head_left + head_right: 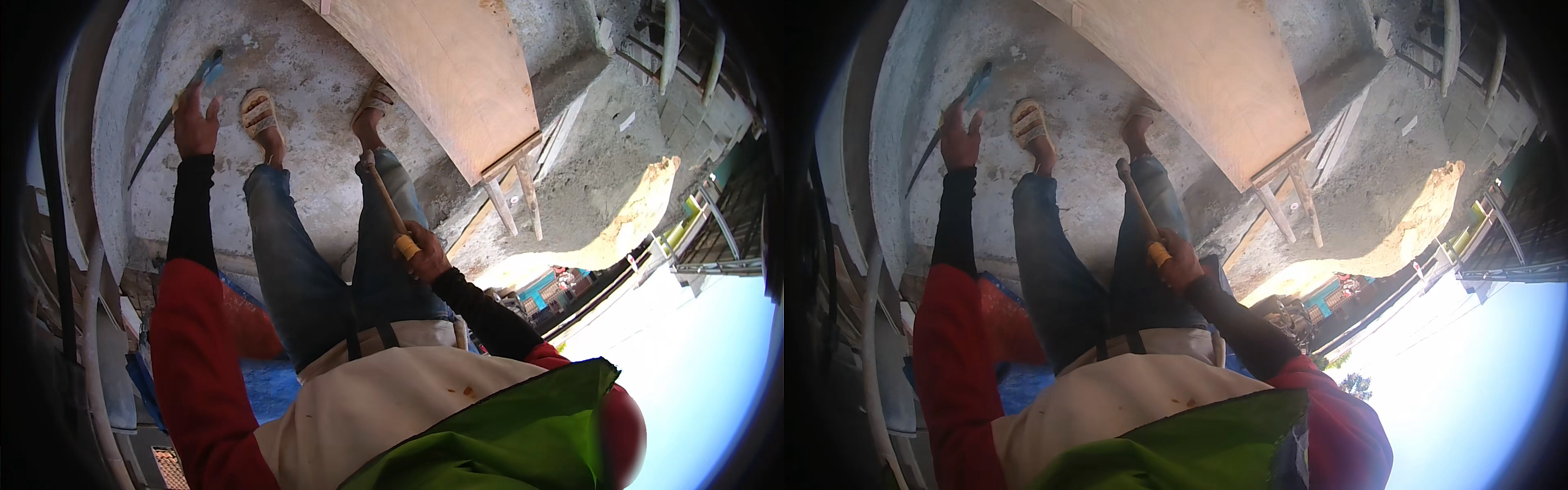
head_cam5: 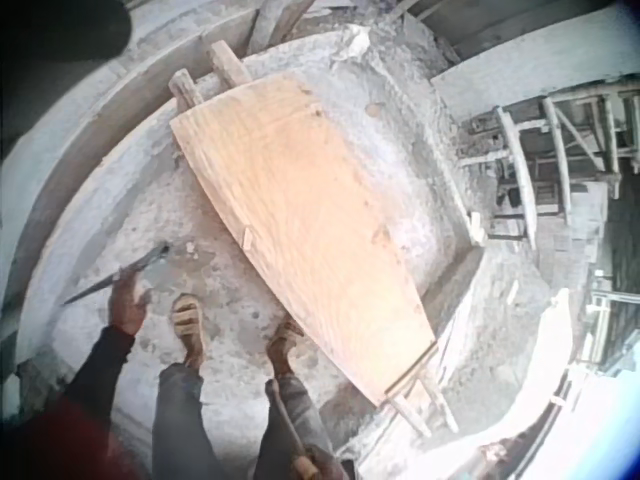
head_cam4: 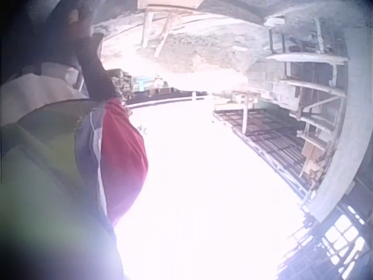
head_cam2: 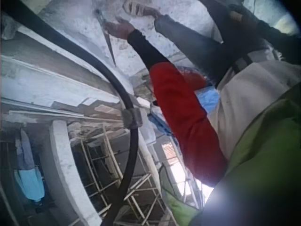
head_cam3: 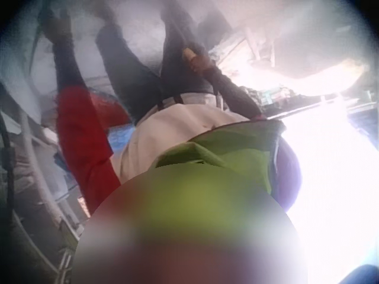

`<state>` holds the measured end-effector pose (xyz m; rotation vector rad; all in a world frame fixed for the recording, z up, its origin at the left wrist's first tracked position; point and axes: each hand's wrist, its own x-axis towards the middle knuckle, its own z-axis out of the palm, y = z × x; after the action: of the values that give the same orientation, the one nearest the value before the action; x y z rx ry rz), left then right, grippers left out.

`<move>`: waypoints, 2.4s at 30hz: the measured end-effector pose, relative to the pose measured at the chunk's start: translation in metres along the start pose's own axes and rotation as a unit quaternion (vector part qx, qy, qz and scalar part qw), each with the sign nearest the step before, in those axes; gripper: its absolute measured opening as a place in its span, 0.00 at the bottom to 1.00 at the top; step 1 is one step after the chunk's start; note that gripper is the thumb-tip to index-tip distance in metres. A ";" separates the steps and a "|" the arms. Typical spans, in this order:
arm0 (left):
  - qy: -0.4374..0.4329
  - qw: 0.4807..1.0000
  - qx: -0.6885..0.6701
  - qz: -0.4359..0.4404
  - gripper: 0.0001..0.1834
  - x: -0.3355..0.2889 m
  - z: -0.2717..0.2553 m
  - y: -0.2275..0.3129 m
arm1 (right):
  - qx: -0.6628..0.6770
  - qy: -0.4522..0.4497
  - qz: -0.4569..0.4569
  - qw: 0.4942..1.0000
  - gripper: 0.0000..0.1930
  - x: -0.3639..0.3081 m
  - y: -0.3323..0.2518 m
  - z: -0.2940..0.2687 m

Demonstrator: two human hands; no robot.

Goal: The person uses a hand saw to cut a long wooden plank on a makeshift workbench, then picks up a hammer and nails to fasten a smaller wooden board. The person continues to saw another plank while standing on a construction site.

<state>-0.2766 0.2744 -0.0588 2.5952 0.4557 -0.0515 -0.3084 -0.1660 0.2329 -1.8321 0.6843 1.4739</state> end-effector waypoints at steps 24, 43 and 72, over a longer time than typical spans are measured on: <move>-0.256 0.948 0.181 -0.056 0.78 0.092 0.192 0.482 | -0.381 0.130 -0.171 0.899 0.16 0.051 0.082 -0.448; -0.275 0.946 0.158 -0.068 0.80 0.083 0.186 0.489 | -0.463 0.095 -0.292 0.831 0.10 0.041 0.037 -0.466; -0.288 0.939 0.171 -0.073 0.70 0.086 0.188 0.501 | -0.264 0.223 -0.304 0.888 0.17 0.035 0.109 -0.439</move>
<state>-0.0218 -0.2005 0.0027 2.6921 0.4419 -0.9931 -0.1111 -0.5745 0.2357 -2.5334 -0.1509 0.8586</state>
